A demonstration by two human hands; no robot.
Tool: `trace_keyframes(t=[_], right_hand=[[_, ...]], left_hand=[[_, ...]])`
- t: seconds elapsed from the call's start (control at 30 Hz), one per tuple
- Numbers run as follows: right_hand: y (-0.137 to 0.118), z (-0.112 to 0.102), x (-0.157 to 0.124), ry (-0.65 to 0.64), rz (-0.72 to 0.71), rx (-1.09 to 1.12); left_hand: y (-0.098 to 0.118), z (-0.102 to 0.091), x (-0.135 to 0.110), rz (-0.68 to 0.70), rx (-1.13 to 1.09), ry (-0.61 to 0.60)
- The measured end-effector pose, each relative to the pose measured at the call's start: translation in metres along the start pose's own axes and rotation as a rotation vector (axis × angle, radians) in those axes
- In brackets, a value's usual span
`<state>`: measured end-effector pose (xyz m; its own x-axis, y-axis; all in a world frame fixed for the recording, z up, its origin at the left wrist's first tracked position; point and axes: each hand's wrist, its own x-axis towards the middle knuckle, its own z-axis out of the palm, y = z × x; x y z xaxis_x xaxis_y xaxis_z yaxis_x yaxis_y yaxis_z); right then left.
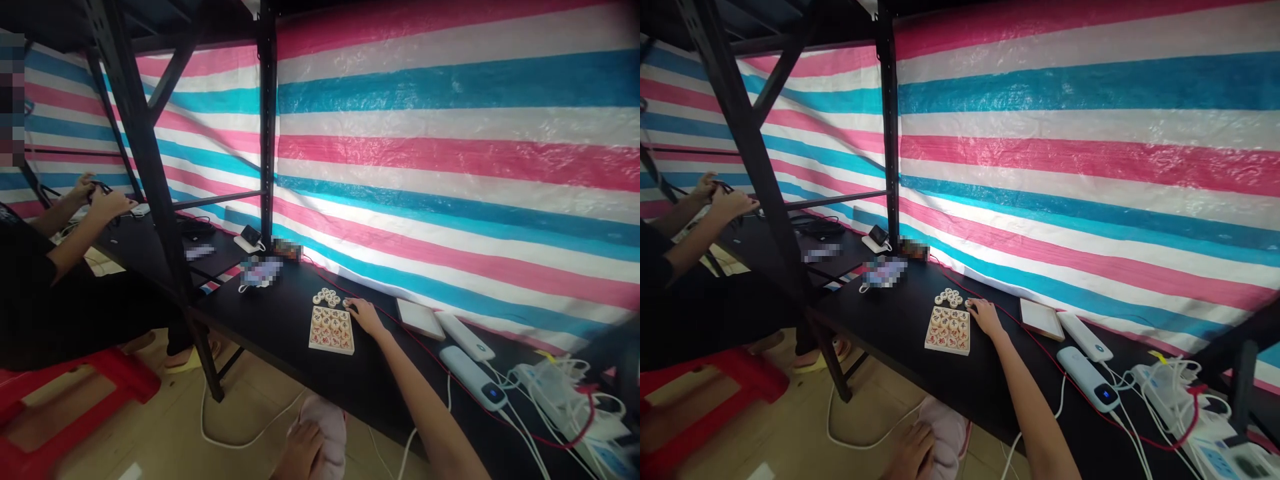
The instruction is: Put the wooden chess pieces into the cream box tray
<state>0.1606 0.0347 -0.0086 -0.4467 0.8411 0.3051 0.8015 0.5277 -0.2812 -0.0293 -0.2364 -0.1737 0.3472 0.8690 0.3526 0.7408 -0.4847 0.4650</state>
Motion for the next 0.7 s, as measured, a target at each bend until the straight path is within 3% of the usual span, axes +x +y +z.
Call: trace_keyframes(t=[0.13, 0.23, 0.33, 0.53, 0.7], right_hand=[[0.005, -0.01, -0.023, 0.081, 0.007, 0.163], [0.002, -0.017, -0.037, 0.129, 0.112, 0.247], [-0.022, -0.025, -0.044, 0.179, 0.17, 0.277], [-0.099, -0.025, -0.045, 0.113, -0.083, 0.037], [-0.115, -0.012, -0.041, 0.108, -0.163, -0.092]], left_hand=[[0.014, -0.026, 0.009, 0.039, -0.044, -0.076], [0.019, -0.029, 0.016, 0.046, -0.055, -0.085], [0.022, -0.026, 0.018, 0.051, -0.055, -0.069], [0.024, -0.022, 0.014, 0.039, -0.005, -0.095], [0.018, -0.027, 0.004, -0.015, -0.009, -0.05]])
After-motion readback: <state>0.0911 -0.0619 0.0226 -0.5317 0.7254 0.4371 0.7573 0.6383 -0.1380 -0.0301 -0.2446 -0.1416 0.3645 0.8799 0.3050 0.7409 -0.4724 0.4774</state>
